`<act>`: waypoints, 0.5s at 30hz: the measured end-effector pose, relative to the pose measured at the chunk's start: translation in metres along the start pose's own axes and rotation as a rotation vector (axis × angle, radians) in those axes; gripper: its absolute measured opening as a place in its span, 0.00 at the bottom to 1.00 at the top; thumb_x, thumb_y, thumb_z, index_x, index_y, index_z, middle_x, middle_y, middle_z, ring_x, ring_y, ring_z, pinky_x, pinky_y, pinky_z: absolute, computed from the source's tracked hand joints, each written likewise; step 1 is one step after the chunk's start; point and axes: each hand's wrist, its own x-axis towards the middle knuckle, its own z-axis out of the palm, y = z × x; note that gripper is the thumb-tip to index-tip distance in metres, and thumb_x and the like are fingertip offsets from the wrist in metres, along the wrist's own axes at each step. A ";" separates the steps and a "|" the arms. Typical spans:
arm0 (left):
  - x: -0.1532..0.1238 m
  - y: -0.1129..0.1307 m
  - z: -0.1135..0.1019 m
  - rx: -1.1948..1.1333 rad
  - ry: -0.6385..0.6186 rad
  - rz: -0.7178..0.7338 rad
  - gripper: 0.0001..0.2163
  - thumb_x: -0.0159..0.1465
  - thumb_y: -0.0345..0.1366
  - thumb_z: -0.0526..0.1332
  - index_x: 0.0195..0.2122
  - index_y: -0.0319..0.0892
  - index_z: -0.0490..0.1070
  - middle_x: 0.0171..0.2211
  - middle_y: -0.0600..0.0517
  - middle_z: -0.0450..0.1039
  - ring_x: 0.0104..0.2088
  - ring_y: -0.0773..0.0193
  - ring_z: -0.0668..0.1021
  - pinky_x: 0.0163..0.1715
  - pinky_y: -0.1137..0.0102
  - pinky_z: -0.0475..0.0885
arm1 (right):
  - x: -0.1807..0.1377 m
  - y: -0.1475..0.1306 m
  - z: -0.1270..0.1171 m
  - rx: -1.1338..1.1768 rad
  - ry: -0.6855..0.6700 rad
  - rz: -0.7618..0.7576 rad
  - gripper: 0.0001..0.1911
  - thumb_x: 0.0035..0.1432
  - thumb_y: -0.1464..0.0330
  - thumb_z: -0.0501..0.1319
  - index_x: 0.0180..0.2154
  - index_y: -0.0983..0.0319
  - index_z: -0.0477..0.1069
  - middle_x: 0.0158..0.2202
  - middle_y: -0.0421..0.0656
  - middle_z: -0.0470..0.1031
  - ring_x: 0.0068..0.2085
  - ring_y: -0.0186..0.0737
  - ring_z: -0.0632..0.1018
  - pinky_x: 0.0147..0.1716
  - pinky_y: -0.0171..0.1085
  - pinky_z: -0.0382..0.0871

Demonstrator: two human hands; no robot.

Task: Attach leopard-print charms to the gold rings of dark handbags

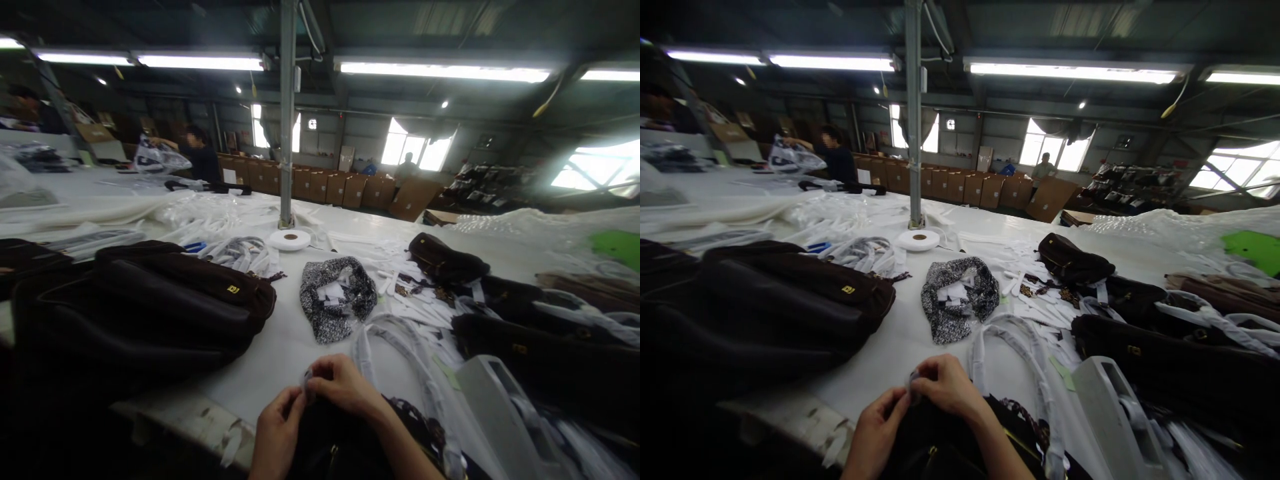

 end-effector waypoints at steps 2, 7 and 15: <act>0.001 0.005 -0.001 0.042 0.010 0.011 0.15 0.60 0.47 0.56 0.38 0.41 0.75 0.33 0.51 0.78 0.34 0.58 0.77 0.34 0.71 0.70 | 0.000 -0.004 0.001 0.001 0.020 -0.020 0.04 0.49 0.72 0.61 0.30 0.63 0.74 0.25 0.37 0.74 0.28 0.34 0.72 0.26 0.30 0.61; 0.006 0.015 -0.002 0.043 0.009 0.036 0.16 0.61 0.47 0.55 0.39 0.41 0.73 0.36 0.50 0.78 0.36 0.58 0.77 0.37 0.70 0.70 | -0.002 -0.003 0.006 0.021 0.134 -0.048 0.02 0.52 0.72 0.59 0.29 0.62 0.70 0.24 0.36 0.71 0.27 0.33 0.70 0.27 0.30 0.61; 0.003 0.012 0.004 0.185 -0.030 0.011 0.13 0.53 0.45 0.63 0.32 0.42 0.74 0.33 0.49 0.77 0.36 0.55 0.78 0.38 0.69 0.70 | 0.001 0.020 0.016 0.145 0.309 0.006 0.03 0.52 0.70 0.57 0.27 0.62 0.64 0.22 0.35 0.66 0.25 0.33 0.69 0.26 0.31 0.62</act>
